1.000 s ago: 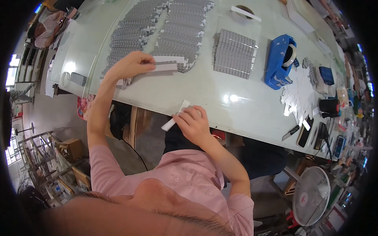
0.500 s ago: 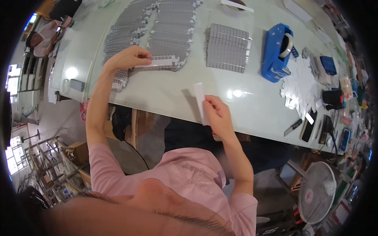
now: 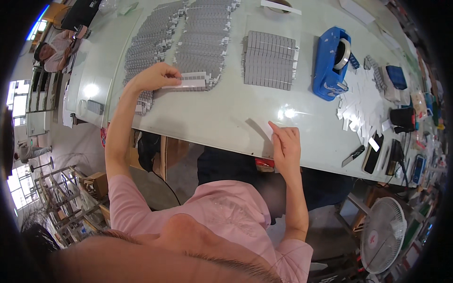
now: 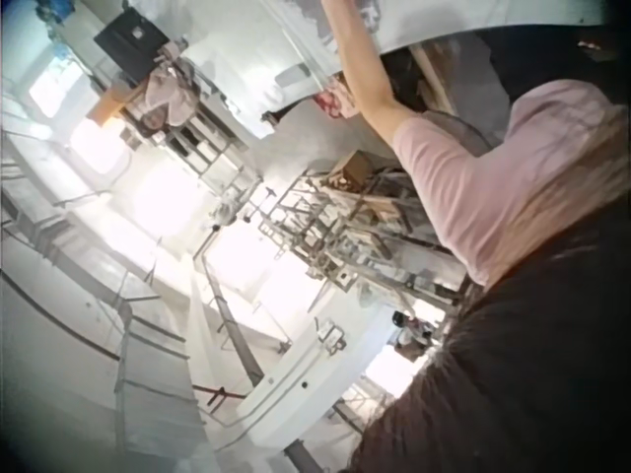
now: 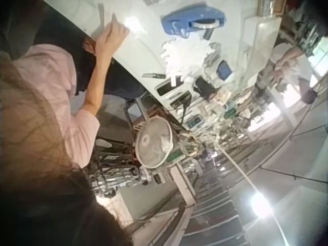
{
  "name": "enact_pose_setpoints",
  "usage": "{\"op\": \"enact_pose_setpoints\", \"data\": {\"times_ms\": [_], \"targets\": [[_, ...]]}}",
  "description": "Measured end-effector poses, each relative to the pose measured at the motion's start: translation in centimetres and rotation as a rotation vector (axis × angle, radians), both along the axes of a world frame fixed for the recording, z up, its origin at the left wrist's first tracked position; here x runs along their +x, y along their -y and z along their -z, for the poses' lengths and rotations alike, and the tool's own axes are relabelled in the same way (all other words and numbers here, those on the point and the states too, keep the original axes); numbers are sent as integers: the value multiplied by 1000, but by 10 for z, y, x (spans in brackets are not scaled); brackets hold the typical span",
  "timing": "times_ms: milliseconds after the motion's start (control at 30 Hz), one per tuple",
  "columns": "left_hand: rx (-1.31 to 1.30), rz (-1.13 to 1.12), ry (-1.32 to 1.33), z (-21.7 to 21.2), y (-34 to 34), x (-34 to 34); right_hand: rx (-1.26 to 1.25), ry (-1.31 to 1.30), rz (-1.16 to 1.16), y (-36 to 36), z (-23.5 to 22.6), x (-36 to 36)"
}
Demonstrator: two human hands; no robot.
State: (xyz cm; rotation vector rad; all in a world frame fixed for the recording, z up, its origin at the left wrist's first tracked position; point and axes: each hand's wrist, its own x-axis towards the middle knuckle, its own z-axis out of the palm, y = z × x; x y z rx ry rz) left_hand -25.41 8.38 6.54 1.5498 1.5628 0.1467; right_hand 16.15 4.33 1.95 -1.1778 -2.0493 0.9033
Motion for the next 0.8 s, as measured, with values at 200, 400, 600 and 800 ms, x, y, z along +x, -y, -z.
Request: {"op": "enact_pose_setpoints", "data": {"times_ms": [200, 400, 600, 800], "targets": [[1, 67, 79, 16, 30, 7, -17, -44, 9, 1, 3, 1], [-36, 30, -23, 10, 36, 15, 3, -48, 5, -1, 3, 1], [210, 35, -122, 2, 53, 24, 110, 63, 20, -4, -1, 6], [746, -46, -423, 0, 94, 85, 228, 234, 79, -19, -6, 42]]}}
